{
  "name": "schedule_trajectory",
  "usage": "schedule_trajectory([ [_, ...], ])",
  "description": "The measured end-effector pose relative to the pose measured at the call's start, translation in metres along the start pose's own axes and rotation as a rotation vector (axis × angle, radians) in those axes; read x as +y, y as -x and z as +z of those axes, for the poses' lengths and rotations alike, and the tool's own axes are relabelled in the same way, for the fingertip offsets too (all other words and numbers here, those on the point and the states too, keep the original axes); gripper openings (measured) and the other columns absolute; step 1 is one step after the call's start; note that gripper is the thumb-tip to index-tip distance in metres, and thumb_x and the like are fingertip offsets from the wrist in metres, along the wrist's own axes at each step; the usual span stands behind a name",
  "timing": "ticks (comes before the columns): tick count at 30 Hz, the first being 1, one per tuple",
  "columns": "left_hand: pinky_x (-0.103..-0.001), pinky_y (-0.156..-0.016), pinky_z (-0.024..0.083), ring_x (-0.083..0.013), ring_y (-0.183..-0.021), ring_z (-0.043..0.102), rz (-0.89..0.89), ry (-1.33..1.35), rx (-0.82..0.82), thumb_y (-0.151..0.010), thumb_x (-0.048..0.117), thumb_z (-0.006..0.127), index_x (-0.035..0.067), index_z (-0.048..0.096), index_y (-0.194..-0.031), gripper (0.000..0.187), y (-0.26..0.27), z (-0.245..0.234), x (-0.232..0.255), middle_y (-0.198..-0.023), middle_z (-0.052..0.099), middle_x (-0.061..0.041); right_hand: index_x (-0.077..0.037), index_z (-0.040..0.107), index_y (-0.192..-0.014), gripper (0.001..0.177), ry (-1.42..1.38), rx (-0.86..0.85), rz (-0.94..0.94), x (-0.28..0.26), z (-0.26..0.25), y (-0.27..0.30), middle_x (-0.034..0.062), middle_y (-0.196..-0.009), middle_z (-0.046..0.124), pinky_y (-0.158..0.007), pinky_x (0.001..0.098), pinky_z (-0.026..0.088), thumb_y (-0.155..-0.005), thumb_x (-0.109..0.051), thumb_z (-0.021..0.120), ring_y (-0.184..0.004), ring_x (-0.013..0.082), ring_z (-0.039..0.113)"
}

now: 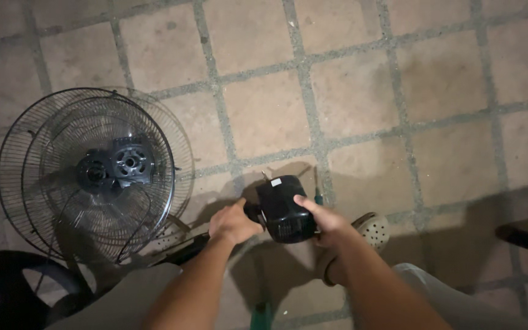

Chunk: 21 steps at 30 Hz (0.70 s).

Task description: The person disassembles a standing fan using a screwdriver. They remove the motor housing cover, detach the motor from the stand, and unscrew the base plate. The fan blades and cage remain on the floor nearby.

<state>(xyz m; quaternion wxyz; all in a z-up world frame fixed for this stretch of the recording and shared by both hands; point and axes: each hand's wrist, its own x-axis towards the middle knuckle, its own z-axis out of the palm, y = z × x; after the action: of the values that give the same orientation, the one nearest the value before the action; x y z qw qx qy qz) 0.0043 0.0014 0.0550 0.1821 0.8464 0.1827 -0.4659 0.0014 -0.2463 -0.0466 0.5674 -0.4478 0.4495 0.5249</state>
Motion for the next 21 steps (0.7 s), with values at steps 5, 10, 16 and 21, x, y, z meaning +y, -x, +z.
schedule_trajectory([
  [5,-0.039,-0.106,0.051,-0.0295,-0.124,0.064,-0.044,0.006,-0.034,-0.061,0.045,0.082,0.022,0.056,-0.145,0.091,0.000,0.002,0.004,-0.129,0.070,-0.012,0.007,0.062,-0.129,0.095,0.208,0.134,-0.275,0.002,0.002,0.004,0.0253,-0.125,0.074,-0.094,0.0512,0.061,-0.063,-0.055,0.090,-0.111,0.0383,0.074],
  [10,-0.039,-0.109,0.047,-0.0287,-0.126,0.061,-0.054,0.004,-0.003,-0.061,0.047,0.085,0.023,0.045,-0.152,0.102,0.007,0.000,0.002,-0.134,0.065,-0.011,-0.012,0.058,-0.143,0.099,0.287,-0.019,0.022,-0.018,-0.010,0.002,0.0187,-0.140,0.062,-0.101,0.0486,0.042,-0.067,-0.073,0.070,-0.127,0.0323,0.056],
  [16,-0.041,-0.106,0.050,-0.0300,-0.124,0.063,-0.020,0.045,0.065,-0.061,0.052,0.084,0.019,0.047,-0.150,0.102,0.005,-0.004,-0.004,-0.130,0.068,-0.014,-0.011,0.055,-0.145,0.097,0.157,-0.039,-0.041,-0.017,-0.010,-0.003,0.0113,-0.145,0.058,-0.108,0.0451,0.043,-0.068,-0.066,0.078,-0.130,0.0277,0.054],
  [21,-0.041,-0.105,0.050,-0.0307,-0.122,0.064,-0.033,0.009,0.046,-0.063,0.052,0.082,0.020,0.051,-0.146,0.094,0.009,-0.011,-0.005,-0.125,0.070,-0.015,0.010,0.068,-0.131,0.091,0.293,0.114,-0.206,-0.015,-0.005,0.012,0.0178,-0.117,0.073,-0.088,0.0427,0.057,-0.073,-0.059,0.082,-0.100,0.0295,0.069],
])
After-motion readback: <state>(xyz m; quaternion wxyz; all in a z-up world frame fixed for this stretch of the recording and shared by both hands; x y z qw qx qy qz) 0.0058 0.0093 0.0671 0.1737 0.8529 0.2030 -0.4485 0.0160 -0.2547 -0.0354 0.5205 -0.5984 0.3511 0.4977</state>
